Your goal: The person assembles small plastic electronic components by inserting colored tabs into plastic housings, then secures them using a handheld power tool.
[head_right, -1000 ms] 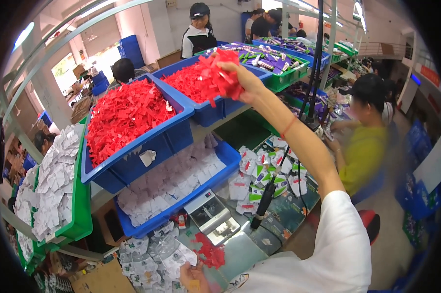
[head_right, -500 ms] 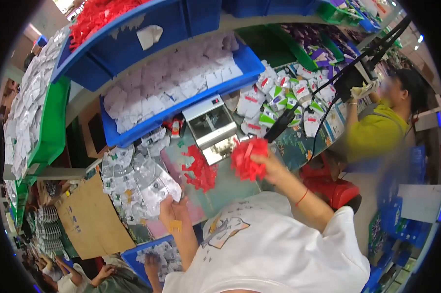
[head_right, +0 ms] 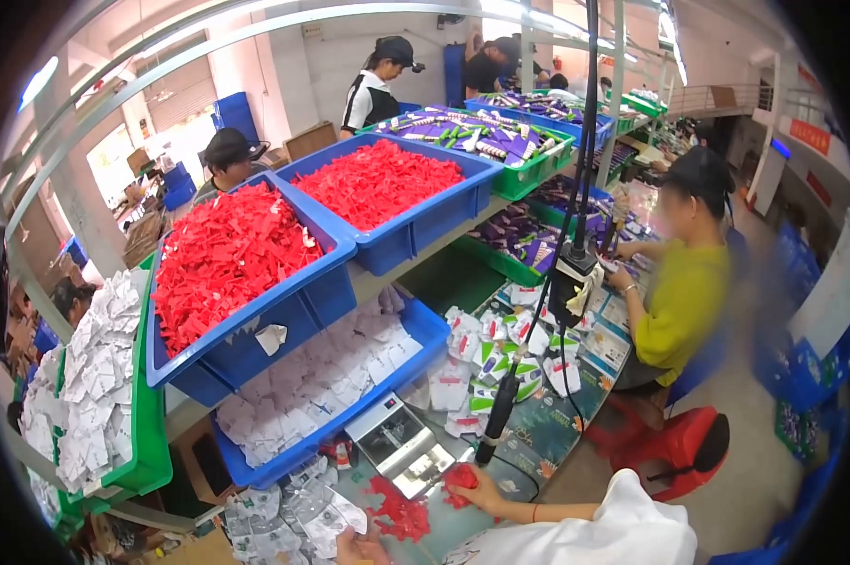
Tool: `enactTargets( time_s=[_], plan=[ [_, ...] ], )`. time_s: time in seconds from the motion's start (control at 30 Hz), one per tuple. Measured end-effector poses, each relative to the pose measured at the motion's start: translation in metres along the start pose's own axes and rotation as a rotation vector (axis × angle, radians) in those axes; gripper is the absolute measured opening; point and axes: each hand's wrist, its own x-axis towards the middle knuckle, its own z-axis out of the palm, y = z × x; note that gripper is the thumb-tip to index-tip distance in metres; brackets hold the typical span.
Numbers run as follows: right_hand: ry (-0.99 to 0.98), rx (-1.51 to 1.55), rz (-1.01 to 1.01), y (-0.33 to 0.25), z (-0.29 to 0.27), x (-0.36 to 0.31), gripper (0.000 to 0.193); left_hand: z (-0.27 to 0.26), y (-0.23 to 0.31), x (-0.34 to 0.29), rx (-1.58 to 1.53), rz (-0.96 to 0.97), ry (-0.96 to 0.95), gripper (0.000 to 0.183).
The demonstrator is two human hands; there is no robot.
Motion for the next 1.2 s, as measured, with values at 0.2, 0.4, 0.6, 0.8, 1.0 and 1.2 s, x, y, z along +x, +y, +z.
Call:
enactTargets(
  time_s=[0.2,0.4,0.6,0.8,1.0,1.2],
  plan=[
    [-0.023,0.035,-0.009,-0.008,0.001,0.005,0.057,0.008,0.007,0.006,-0.111,0.033,-0.017,0.01],
    [-0.118,-0.444,-0.045,-0.002,-0.018,0.01,0.061,0.008,0.005,0.002,-0.097,0.12,-0.044,0.018],
    [-0.197,-0.782,-0.118,-0.014,-0.017,0.002,0.062,-0.01,-0.01,0.004,-0.213,-0.039,-0.162,0.02],
    [-0.328,-1.048,-0.318,-0.028,-0.019,0.003,0.051,-0.009,-0.029,0.013,0.161,0.399,-0.123,0.014],
    [-0.359,-1.189,-0.384,-0.019,-0.031,0.003,0.045,-0.001,-0.008,0.008,-0.067,0.053,-0.112,0.014],
    [-0.309,-0.948,-0.596,-0.012,-0.036,0.014,0.028,-0.019,-0.044,0.022,0.032,0.288,-0.187,0.016]
  ],
)
